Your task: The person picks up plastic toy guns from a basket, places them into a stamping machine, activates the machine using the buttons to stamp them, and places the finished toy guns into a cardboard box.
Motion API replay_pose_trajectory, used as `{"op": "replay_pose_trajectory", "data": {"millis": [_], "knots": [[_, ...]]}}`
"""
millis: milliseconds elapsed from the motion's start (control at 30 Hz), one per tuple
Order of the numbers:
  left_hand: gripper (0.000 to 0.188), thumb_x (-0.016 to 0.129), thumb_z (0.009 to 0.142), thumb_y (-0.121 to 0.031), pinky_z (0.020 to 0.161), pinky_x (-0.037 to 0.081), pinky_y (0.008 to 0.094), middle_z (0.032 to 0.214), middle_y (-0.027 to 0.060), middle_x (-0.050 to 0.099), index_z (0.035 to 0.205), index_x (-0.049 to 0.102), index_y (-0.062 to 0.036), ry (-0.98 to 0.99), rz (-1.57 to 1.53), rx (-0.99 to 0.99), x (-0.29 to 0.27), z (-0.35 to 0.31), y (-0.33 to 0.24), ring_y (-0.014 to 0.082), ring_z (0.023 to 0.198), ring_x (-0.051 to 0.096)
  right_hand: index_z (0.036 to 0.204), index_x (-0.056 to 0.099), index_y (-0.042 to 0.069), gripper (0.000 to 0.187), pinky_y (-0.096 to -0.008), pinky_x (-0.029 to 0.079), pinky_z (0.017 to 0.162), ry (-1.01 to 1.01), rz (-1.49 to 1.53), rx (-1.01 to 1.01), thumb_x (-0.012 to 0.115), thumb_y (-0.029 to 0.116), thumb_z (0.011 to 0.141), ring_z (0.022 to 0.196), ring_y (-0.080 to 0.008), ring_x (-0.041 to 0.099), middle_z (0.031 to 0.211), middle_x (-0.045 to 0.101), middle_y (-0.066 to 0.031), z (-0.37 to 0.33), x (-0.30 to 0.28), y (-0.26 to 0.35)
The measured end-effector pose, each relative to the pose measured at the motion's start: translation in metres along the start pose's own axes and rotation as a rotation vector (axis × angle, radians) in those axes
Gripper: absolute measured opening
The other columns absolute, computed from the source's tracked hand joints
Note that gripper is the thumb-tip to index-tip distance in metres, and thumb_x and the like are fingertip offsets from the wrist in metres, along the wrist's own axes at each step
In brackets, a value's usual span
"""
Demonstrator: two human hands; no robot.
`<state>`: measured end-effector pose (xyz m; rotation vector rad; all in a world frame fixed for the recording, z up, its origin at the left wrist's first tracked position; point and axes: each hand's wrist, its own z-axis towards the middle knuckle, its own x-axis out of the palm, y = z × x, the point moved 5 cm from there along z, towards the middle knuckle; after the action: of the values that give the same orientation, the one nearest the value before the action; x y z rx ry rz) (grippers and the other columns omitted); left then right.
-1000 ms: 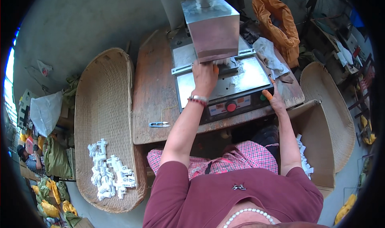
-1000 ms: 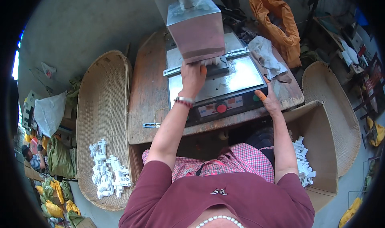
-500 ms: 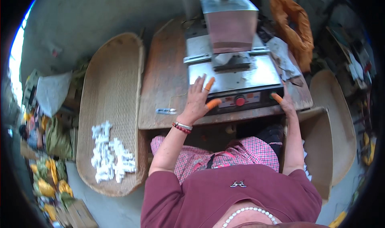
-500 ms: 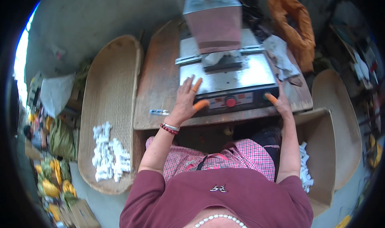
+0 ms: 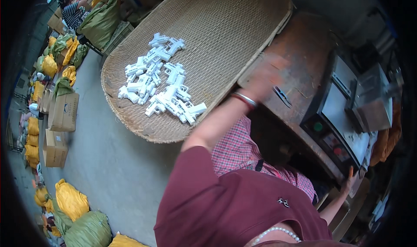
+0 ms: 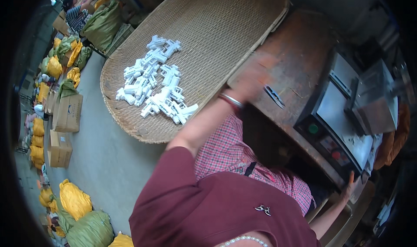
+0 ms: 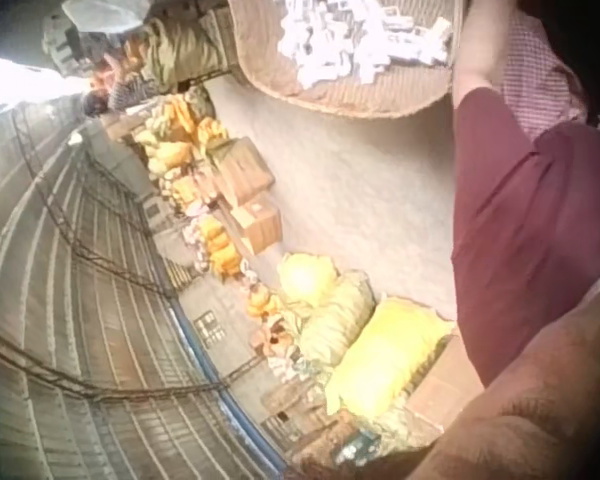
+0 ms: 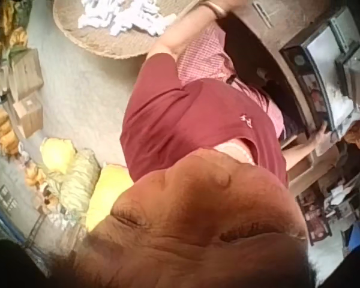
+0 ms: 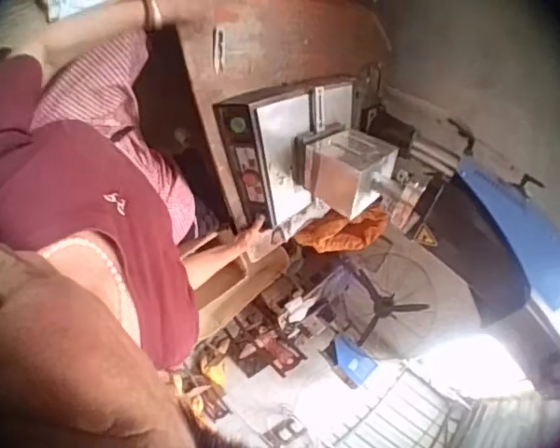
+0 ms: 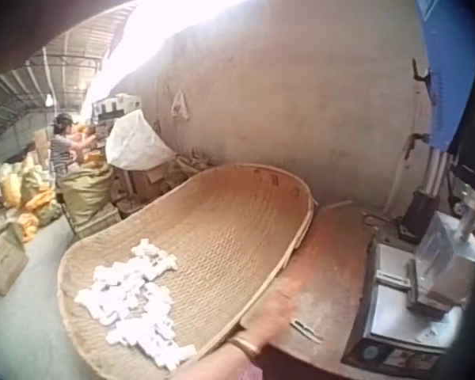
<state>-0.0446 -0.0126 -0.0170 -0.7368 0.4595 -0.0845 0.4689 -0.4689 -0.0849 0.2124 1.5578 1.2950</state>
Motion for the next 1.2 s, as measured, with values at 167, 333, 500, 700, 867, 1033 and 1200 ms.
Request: {"op": "replay_pose_trajectory", "data": {"millis": [167, 333, 500, 700, 867, 1033, 1200], "knots": [[0.061, 0.069, 0.077, -0.034, 0.098, 0.040, 0.0463, 0.121, 0.0267, 0.054, 0.121, 0.052, 0.0030, -0.227, 0.996, -1.128, -0.274, -0.140, 0.213, 0.0389, 0.115, 0.051, 0.135, 0.041, 0.000, 0.063, -0.0336, 0.032, 0.102, 0.069, 0.289, 0.126, 0.059, 0.039, 0.089, 0.117, -0.0208, 0.046, 0.128, 0.050, -0.0076, -0.014, -0.006, 0.016], [0.081, 0.071, 0.071, -0.046, 0.093, 0.045, 0.0447, 0.121, 0.0240, 0.057, 0.131, 0.044, -0.0005, -0.074, 0.799, -1.326, -0.306, -0.204, 0.274, 0.0363, 0.111, 0.057, 0.138, 0.039, 0.001, 0.060, -0.0322, 0.031, 0.104, -0.277, 0.148, 0.060, 0.058, 0.035, 0.092, 0.122, -0.0193, 0.044, 0.131, 0.049, -0.0095, -0.005, -0.018, 0.049], [0.052, 0.067, 0.076, -0.031, 0.080, 0.049, 0.0442, 0.106, 0.0212, 0.064, 0.117, 0.058, -0.0012, 0.023, 0.698, -0.720, -0.212, -0.066, 0.179, 0.0355, 0.097, 0.063, 0.135, 0.046, 0.005, 0.045, -0.0320, 0.033, 0.104, -0.328, -0.181, -0.132, 0.050, 0.027, 0.096, 0.123, -0.0201, 0.046, 0.134, 0.051, -0.0097, 0.032, 0.009, 0.151], [0.051, 0.065, 0.081, -0.010, 0.090, 0.044, 0.0394, 0.117, 0.0201, 0.054, 0.128, 0.048, 0.0002, 0.173, -0.033, -0.068, 0.053, 0.053, -0.088, 0.0331, 0.106, 0.055, 0.129, 0.047, 0.000, 0.043, -0.0336, 0.028, 0.107, -0.104, -0.086, -0.337, 0.039, 0.023, 0.094, 0.126, -0.0310, 0.042, 0.132, 0.050, -0.0173, 0.112, 0.072, 0.145], [0.046, 0.064, 0.084, -0.008, 0.093, 0.042, 0.0374, 0.126, 0.0179, 0.051, 0.127, 0.050, -0.0003, 0.231, 0.020, 0.161, 0.151, 0.028, -0.139, 0.0330, 0.110, 0.050, 0.103, 0.062, 0.008, 0.022, -0.0374, 0.043, 0.088, -0.153, -0.003, -0.591, 0.061, 0.012, 0.082, 0.100, -0.0361, 0.054, 0.105, 0.059, -0.0162, 0.117, 0.086, 0.210], [0.041, 0.062, 0.086, -0.008, 0.093, 0.043, 0.0359, 0.124, 0.0169, 0.052, 0.125, 0.053, -0.0005, 0.107, 0.197, 0.142, 0.161, 0.039, -0.156, 0.0318, 0.111, 0.051, 0.101, 0.061, 0.007, 0.028, -0.0430, 0.043, 0.082, -0.259, -0.010, -0.542, 0.069, 0.019, 0.077, 0.094, -0.0359, 0.055, 0.097, 0.060, -0.0150, 0.103, 0.100, 0.242], [0.039, 0.061, 0.086, -0.008, 0.091, 0.042, 0.0372, 0.122, 0.0157, 0.054, 0.123, 0.054, -0.0011, 0.048, 0.162, 0.197, 0.188, 0.047, -0.168, 0.0322, 0.106, 0.051, 0.099, 0.060, 0.005, 0.028, -0.0421, 0.043, 0.079, -0.416, 0.013, -0.556, 0.068, 0.023, 0.078, 0.092, -0.0339, 0.056, 0.097, 0.059, -0.0147, 0.124, 0.070, 0.217]]}}
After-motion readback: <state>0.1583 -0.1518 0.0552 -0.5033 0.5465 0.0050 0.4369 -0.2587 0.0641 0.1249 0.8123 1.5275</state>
